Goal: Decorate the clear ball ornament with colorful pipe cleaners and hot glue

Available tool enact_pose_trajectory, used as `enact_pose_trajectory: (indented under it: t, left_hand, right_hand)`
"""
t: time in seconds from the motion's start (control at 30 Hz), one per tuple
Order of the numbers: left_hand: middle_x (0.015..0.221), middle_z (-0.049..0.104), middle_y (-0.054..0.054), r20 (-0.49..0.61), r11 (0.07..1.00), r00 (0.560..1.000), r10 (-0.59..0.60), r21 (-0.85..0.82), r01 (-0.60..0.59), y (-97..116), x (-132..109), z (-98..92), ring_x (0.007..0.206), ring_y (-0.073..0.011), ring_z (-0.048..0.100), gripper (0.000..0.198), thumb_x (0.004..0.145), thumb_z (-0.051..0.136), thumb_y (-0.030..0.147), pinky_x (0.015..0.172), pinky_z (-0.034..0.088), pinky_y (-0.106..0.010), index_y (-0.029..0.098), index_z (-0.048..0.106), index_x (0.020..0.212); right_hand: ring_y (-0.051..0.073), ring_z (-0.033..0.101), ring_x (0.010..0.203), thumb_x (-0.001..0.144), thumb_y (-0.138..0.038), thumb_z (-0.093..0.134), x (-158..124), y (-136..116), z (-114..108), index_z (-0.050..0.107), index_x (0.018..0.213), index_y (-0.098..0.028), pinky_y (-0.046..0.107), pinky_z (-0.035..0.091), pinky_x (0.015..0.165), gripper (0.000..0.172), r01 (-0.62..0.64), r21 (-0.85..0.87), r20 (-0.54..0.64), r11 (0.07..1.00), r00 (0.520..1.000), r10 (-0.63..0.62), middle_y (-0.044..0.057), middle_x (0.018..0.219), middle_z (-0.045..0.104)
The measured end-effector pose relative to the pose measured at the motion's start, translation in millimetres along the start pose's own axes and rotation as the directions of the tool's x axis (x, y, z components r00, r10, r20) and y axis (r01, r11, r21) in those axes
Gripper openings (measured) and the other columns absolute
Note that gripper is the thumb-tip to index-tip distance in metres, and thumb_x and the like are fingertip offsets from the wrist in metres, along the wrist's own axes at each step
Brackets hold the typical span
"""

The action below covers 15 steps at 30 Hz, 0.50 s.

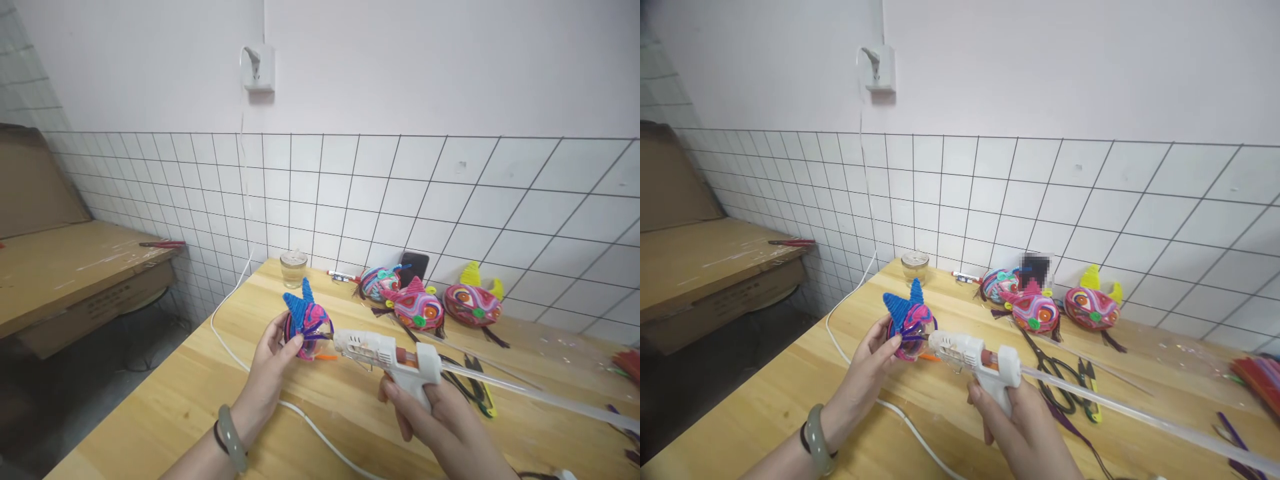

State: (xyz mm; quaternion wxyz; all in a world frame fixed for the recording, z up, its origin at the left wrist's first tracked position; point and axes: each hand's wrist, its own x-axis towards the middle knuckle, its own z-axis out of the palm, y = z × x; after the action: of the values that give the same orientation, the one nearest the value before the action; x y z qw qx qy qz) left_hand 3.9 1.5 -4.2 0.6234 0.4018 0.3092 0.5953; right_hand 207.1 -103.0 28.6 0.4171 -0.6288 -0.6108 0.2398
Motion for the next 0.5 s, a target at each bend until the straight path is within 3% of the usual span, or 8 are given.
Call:
enact_pose_trajectory:
  t: [0.17,0.33,0.5]
  left_hand:
    - [0.126,0.063,-0.009,0.027,1.000,1.000,0.008,0.007,-0.008,-0.2,0.3,-0.4,0.122,-0.0296,0.051,0.043,0.072,0.074,0.029,0.101,0.041,-0.042,0.024,0.062,0.114]
    - [0.127,0.062,-0.010,0.048,1.000,0.999,0.002,0.012,-0.003,-0.3,0.1,-1.1,0.123,-0.0297,0.051,0.044,0.073,0.073,0.028,0.103,0.040,-0.043,0.023,0.061,0.116]
    - [0.126,0.062,-0.009,0.052,1.000,0.999,0.010,-0.014,-0.009,-2.1,1.7,-2.2,0.123,-0.0286,0.051,0.047,0.074,0.072,0.028,0.105,0.037,-0.043,0.023,0.059,0.119]
  right_hand:
    - [0.017,0.060,0.058,0.086,-0.050,0.049,0.2,-1.1,-0.1,0.050,0.053,-0.022,0.021,0.047,0.047,0.042,0.004,0.029,-0.002,1.000,1.000,-0.004,0.002,0.058,0.058]
    - [0.015,0.057,0.054,0.087,-0.050,0.047,-0.1,-2.2,-1.6,0.045,0.051,-0.023,0.022,0.047,0.049,0.045,-0.005,0.010,0.023,1.000,1.000,0.005,0.003,0.063,0.060]
    - [0.020,0.063,0.070,0.088,-0.050,0.046,0.1,0.3,-4.0,0.044,0.049,-0.023,0.023,0.047,0.053,0.047,0.029,-0.057,-0.011,0.998,0.999,-0.030,0.004,0.061,0.061]
